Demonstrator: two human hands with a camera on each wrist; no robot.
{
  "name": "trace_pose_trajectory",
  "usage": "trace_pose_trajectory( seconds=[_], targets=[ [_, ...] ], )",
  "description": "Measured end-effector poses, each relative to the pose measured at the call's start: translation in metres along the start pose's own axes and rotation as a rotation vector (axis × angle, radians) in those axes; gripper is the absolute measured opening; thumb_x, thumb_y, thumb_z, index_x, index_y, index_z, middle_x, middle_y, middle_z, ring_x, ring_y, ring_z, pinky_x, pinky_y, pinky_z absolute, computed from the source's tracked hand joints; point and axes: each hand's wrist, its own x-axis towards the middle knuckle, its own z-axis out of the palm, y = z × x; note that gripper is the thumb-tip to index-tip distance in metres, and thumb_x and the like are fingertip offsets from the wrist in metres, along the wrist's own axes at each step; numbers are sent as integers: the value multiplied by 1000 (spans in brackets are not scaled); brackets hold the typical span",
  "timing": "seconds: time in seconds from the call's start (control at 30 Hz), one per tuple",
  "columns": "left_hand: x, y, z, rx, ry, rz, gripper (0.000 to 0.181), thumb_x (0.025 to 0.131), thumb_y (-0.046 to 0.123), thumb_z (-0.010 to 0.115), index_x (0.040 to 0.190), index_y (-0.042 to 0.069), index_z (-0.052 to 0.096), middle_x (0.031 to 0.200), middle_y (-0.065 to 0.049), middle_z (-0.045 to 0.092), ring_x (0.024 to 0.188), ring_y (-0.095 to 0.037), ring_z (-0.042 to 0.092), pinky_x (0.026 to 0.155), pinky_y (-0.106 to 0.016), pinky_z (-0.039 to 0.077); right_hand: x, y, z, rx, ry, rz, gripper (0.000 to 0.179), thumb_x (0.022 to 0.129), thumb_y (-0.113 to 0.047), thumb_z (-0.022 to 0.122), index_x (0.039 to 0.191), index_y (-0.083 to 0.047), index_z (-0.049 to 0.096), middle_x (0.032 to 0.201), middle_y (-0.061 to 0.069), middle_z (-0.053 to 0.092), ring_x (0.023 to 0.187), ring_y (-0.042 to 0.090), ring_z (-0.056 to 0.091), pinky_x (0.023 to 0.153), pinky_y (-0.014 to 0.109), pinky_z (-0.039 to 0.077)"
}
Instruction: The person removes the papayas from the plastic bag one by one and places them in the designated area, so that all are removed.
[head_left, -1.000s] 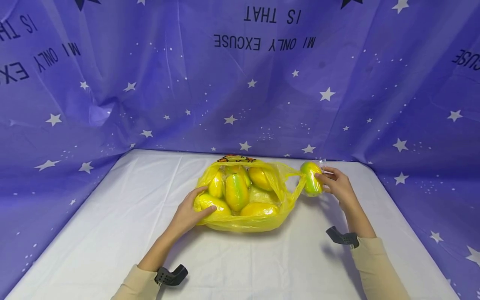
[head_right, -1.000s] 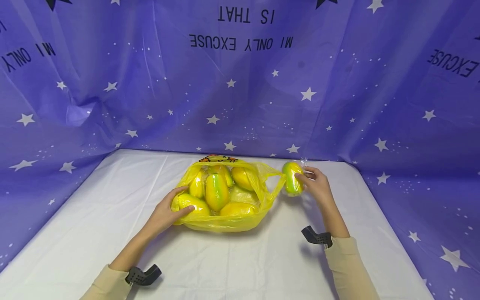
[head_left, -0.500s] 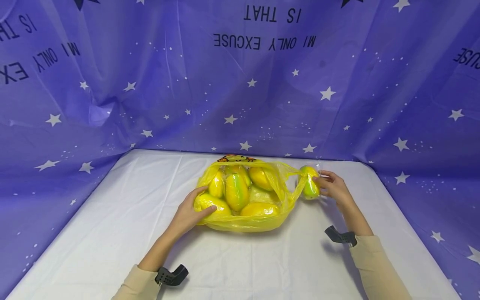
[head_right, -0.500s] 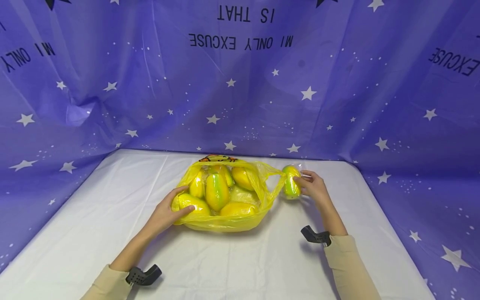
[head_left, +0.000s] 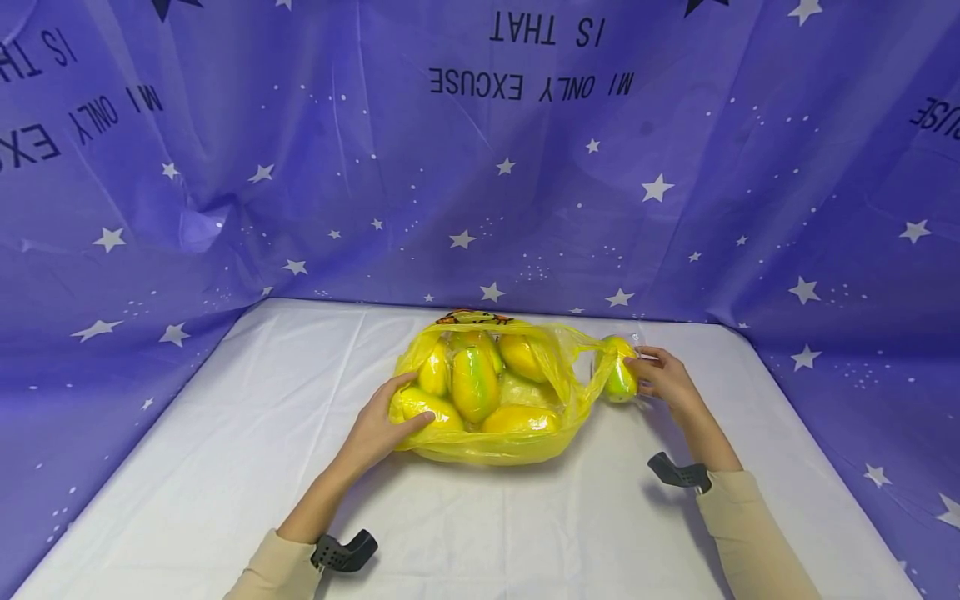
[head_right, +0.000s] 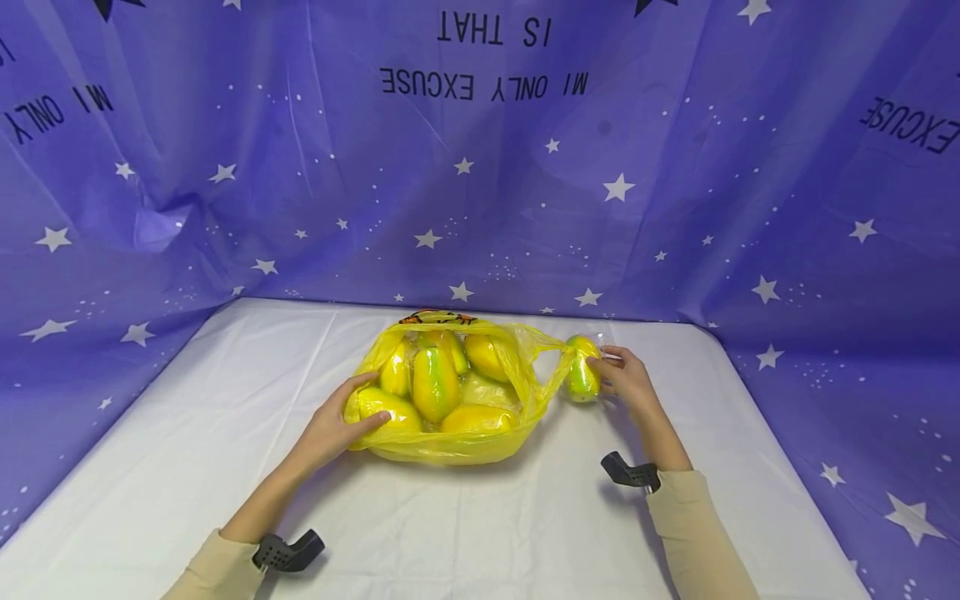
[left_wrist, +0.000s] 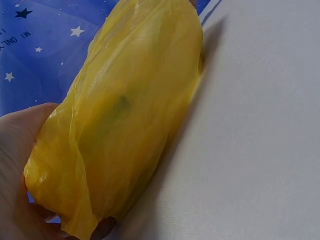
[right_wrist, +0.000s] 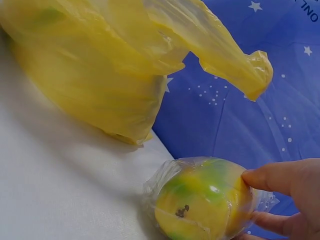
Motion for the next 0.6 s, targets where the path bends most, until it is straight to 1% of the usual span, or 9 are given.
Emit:
trace_pose_trajectory(
  seconds=[0.13, 0.6],
  targets=[
    [0, 0, 1, -1, 0, 0, 75, 81, 43, 75, 144, 18, 42, 151, -9, 36, 139, -34, 28, 110, -58, 23, 1, 1, 0, -6, -10, 15, 74, 95, -38, 60, 148, 2, 28, 140, 28, 40, 111, 29, 54, 83, 27, 53],
    [0, -1, 1, 1, -2, 2, 75, 82, 44, 75, 144, 18, 42, 151, -8, 36, 140, -34, 28, 109, -58, 23, 2, 2, 1, -19, -32, 14, 71, 98, -36, 55, 148, 4, 25, 140, 28, 38, 117, 33, 49, 84, 26, 52]
  ],
)
